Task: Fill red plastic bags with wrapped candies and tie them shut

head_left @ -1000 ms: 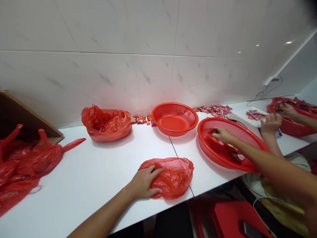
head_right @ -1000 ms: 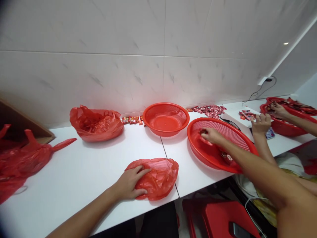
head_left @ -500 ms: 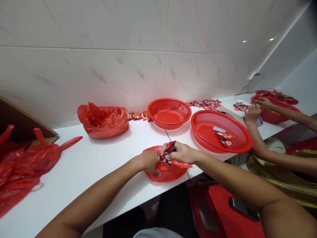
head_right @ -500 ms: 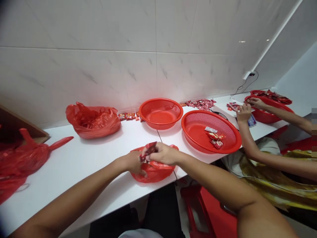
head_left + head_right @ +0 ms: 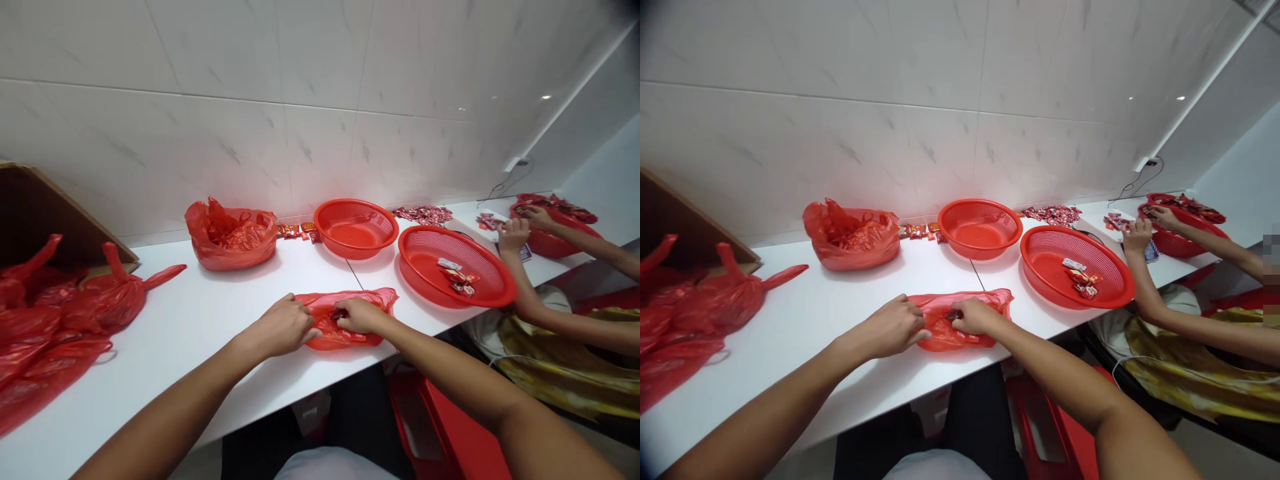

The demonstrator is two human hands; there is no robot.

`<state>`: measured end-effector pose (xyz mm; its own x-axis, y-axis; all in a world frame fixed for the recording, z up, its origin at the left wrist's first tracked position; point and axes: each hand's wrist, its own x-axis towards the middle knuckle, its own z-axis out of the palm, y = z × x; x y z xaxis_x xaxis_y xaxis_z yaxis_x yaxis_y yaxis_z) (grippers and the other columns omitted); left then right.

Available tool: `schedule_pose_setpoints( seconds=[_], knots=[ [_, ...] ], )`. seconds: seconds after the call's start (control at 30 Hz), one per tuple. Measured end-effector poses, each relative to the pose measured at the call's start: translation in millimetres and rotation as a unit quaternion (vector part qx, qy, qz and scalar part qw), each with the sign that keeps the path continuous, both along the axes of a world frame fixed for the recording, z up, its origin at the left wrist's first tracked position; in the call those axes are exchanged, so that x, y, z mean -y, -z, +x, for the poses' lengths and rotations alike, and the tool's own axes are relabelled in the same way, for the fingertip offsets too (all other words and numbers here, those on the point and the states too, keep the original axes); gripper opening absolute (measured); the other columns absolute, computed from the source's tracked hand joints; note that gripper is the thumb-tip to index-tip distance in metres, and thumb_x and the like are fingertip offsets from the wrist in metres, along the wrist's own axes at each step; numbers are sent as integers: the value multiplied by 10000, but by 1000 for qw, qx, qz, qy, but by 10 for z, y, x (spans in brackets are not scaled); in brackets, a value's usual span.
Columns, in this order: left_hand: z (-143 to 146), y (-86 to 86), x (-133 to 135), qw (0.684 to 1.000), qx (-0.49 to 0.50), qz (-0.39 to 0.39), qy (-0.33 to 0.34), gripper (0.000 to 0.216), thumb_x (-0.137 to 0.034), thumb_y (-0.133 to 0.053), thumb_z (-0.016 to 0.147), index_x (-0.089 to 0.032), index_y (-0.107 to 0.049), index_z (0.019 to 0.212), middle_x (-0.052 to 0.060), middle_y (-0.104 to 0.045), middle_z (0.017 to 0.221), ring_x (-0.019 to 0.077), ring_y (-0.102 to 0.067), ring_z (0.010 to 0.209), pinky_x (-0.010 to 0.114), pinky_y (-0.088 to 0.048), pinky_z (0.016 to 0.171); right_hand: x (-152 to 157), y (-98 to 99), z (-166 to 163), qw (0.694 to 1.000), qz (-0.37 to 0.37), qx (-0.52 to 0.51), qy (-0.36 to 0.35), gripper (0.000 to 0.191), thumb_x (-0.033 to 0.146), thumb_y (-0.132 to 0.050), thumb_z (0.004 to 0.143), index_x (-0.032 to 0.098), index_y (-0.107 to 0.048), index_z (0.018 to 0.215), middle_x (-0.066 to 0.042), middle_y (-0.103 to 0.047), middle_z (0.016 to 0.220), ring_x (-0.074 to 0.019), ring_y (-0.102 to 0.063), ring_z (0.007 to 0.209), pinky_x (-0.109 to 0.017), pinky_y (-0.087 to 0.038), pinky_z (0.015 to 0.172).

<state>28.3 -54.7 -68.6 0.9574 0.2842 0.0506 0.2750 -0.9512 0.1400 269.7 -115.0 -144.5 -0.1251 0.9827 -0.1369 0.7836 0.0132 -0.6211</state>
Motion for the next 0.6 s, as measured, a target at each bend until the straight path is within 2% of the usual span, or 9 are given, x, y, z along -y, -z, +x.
schedule_pose_setpoints(
  seconds=[0.07, 0.13, 0.2, 0.27, 0.37, 0.43, 0.5, 0.57, 0.6],
  knots=[
    [-21, -59, 4, 1000, 21, 12, 18, 425, -365, -581, 1009, -179, -710, 650, 82, -689, 677, 212, -622, 709, 399, -423, 840, -129, -96, 2, 999, -27, 39, 18, 230, 282, -751, 820, 213, -769, 1039, -60, -787, 987, -259, -730, 933, -321, -527, 820],
    [-54, -141, 10, 999, 40, 22, 27, 433, -396, -589, 1008, -183, -732, 659, 88, -714, 737, 218, -626, 748, 421, -409, 887, -252, -208, 34, 996, -52, 69, 37, 365, 424, -790, 815, 191, -771, 1095, -96, -788, 1027, -293, -731, 961, -346, -531, 830],
    [-100, -242, 4, 998, 53, 14, 20, 432, -441, -595, 1002, -198, -750, 680, 86, -731, 785, 228, -639, 799, 438, -391, 954, -336, -341, 73, 993, -64, 86, 50, 540, 562, -759, 836, 186, -749, 1222, -134, -769, 1183, -331, -717, 1078, -378, -532, 897],
    [-147, -341, -22, 999, 47, -17, -7, 453, -488, -579, 1003, -215, -744, 681, 70, -725, 764, 229, -644, 816, 439, -374, 1006, -363, -498, 104, 993, -62, 92, 52, 621, 630, -656, 906, 220, -687, 1371, -126, -697, 1381, -337, -662, 1240, -399, -500, 1014],
    [-190, -440, -78, 994, -17, -64, -84, 555, -494, -476, 1044, -210, -656, 602, 34, -655, 618, 204, -615, 692, 438, -379, 1014, -293, -776, 137, 995, -48, 82, 29, 609, 637, -493, 1008, 316, -568, 1520, -44, -572, 1556, -307, -551, 1411, -410, -409, 1156],
    [-191, -465, -105, 988, -59, -68, -124, 584, -457, -439, 1053, -196, -560, 545, 23, -598, 545, 193, -574, 606, 436, -408, 959, -180, -975, 165, 997, -42, 69, 8, 575, 618, -463, 1030, 340, -564, 1523, -23, -567, 1561, -304, -544, 1421, -418, -396, 1174],
    [-172, -468, -115, 985, -77, -55, -144, 558, -405, -473, 1027, -190, -479, 511, 24, -559, 516, 191, -547, 568, 424, -432, 887, -35, -1156, 203, 997, -16, 73, 18, 516, 574, -457, 1044, 317, -635, 1454, -47, -645, 1476, -301, -614, 1337, -406, -446, 1119],
    [-144, -464, -116, 984, -82, -40, -153, 507, -333, -535, 973, -195, -429, 497, 21, -520, 491, 193, -530, 554, 416, -444, 843, 120, -1278, 249, 987, 48, 129, 86, 499, 570, -485, 1030, 281, -674, 1389, -94, -724, 1340, -307, -677, 1214, -397, -500, 1020],
    [-130, -465, -117, 984, -79, -35, -155, 485, -302, -557, 945, -199, -415, 493, 16, -496, 474, 193, -521, 546, 413, -449, 832, 192, -1304, 271, 971, 85, 177, 137, 535, 603, -519, 1004, 257, -669, 1383, -127, -738, 1285, -328, -685, 1176, -408, -512, 975]
  ],
)
